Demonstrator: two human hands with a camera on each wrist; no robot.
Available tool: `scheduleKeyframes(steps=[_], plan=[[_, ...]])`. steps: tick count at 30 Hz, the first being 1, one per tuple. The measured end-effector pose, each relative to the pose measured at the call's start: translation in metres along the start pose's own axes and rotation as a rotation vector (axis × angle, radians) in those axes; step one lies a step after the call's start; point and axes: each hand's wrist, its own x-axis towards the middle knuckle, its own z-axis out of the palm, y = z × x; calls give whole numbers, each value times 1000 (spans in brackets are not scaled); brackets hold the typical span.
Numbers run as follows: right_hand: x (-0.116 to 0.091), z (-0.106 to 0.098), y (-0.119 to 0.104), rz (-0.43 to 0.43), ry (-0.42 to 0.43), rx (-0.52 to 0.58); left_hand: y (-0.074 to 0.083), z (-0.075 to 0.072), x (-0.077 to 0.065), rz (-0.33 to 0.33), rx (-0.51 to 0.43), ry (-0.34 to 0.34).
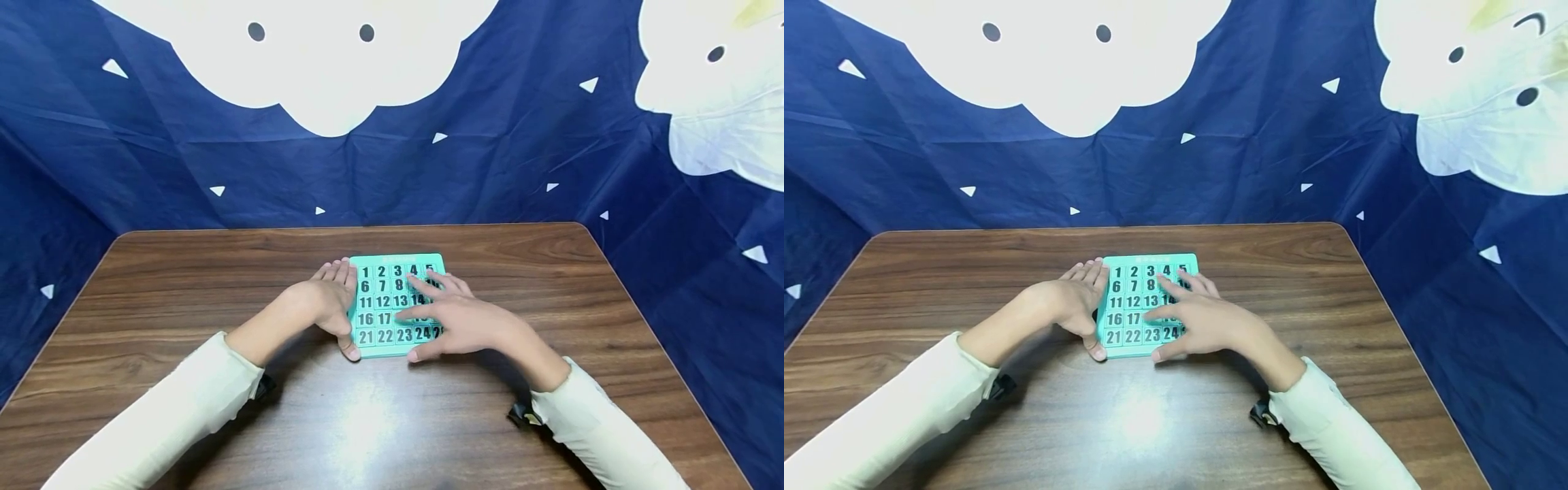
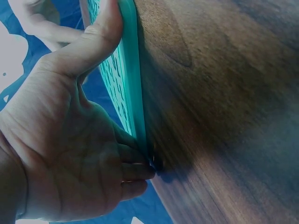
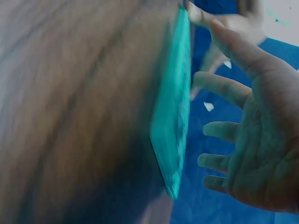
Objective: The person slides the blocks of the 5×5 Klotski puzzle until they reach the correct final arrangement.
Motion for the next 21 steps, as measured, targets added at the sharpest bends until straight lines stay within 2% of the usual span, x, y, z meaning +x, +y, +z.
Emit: scheduleKeyframes(steps=[6,15,21], plan=[[-17,-8,14,69,36,-28,2,0,1,-4,17,4],[-3,4,7,26,-19,43,1,1,0,-11,16,-11],[-21,-5,19,58,59,21,1,0,0,-9,10,0]])
